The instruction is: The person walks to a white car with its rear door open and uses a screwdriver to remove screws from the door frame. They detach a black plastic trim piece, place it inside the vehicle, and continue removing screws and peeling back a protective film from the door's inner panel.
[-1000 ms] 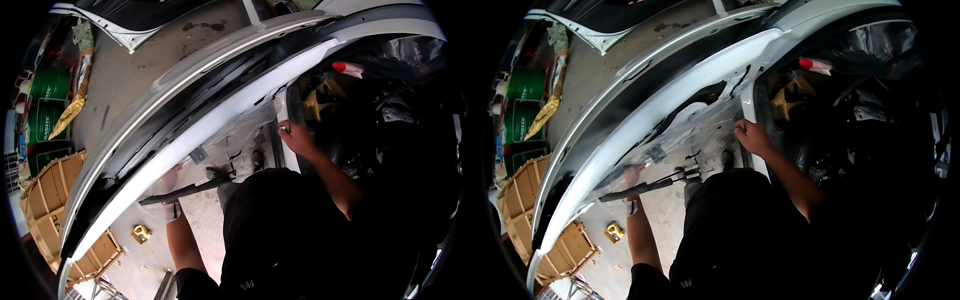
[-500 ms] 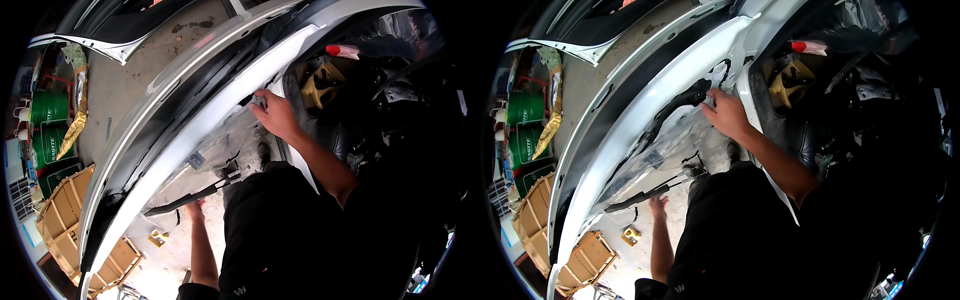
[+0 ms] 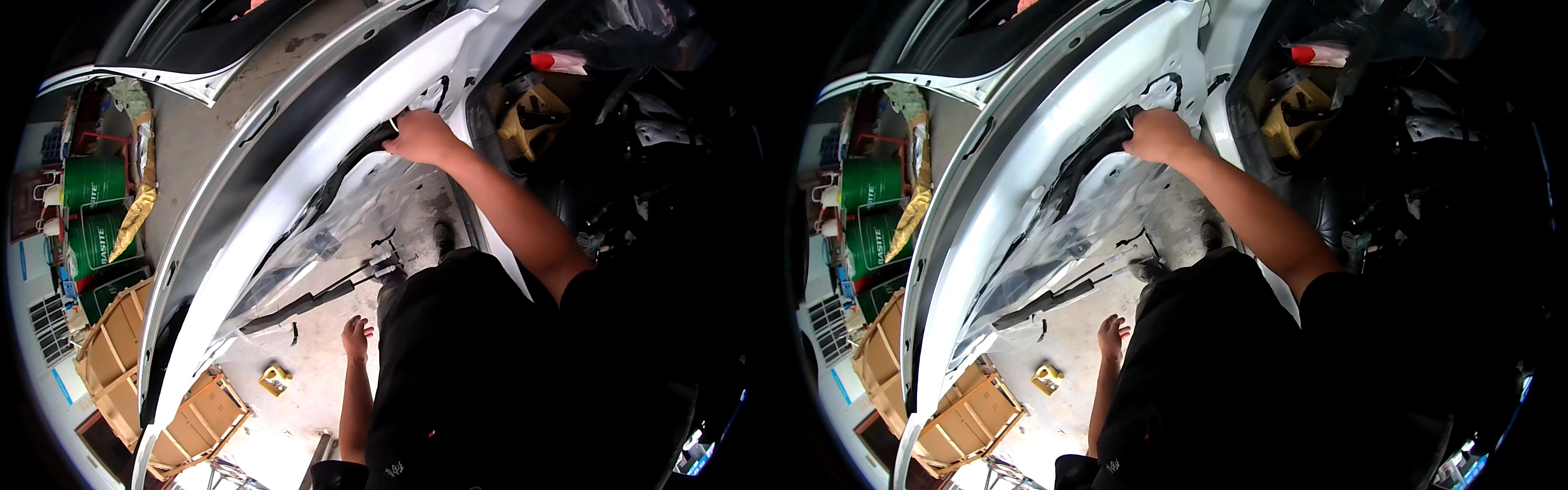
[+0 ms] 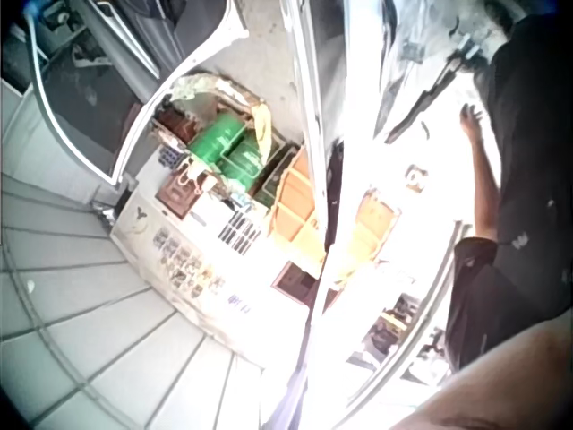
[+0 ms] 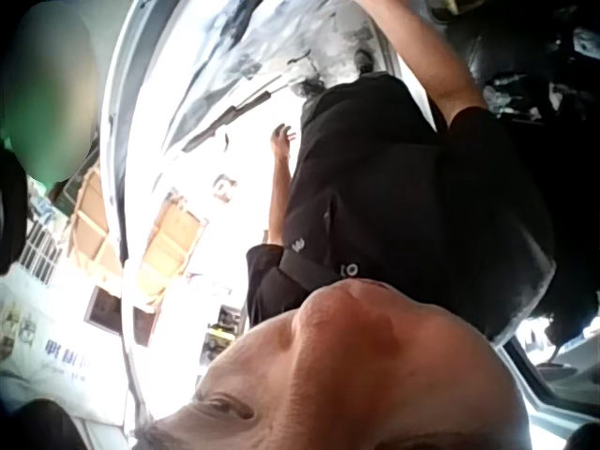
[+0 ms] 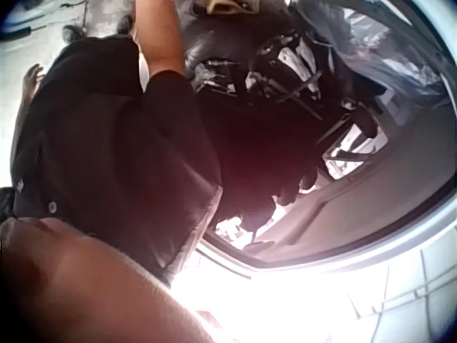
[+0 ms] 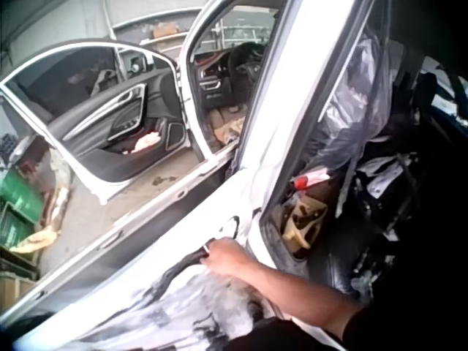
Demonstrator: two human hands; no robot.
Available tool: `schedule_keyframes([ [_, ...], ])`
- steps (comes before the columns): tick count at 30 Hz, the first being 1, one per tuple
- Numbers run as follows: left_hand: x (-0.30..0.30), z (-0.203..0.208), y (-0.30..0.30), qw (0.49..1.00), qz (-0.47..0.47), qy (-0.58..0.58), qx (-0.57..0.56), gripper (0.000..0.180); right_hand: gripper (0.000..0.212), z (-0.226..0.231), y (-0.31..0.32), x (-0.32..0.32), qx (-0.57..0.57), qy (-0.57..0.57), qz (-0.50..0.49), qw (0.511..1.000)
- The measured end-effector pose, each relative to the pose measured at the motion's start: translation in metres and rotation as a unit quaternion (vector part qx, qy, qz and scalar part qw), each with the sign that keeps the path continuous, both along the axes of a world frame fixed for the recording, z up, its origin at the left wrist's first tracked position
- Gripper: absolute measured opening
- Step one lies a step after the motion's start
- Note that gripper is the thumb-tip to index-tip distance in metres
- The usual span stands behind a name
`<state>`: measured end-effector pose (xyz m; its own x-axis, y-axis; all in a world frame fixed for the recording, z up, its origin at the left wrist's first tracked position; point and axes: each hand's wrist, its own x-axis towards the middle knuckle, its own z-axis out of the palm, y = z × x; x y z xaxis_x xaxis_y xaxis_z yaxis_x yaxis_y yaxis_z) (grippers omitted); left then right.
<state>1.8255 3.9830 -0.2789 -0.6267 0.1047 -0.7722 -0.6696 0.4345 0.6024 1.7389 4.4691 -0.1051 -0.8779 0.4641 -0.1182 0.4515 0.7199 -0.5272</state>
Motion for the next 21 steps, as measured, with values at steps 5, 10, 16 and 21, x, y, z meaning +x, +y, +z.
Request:
schedule_keyframes([
  [5, -0.004, 0.002, 0.005, 1.0, -0.001, -0.007, -0.001, 0.038, 0.037, -0.013, -0.002, 0.0, -0.062, 0.005, -0.041, 0.997],
  [10, -0.002, 0.003, 0.015, 1.0, 0.006, -0.009, 0.024, 0.036, 0.037, -0.013, -0.007, 0.001, -0.063, 0.041, -0.058, 0.995],
  [16, 0.0, 0.036, 0.042, 0.997, -0.065, 0.021, 0.032, 0.032, 0.041, -0.002, -0.018, -0.004, -0.016, 0.008, -0.114, 0.993],
  [21, -0.008, 0.2, 0.118, 0.945, -0.288, 0.11, 0.111, 0.026, 0.043, -0.004, -0.019, -0.008, 0.014, -0.012, -0.115, 0.993],
])
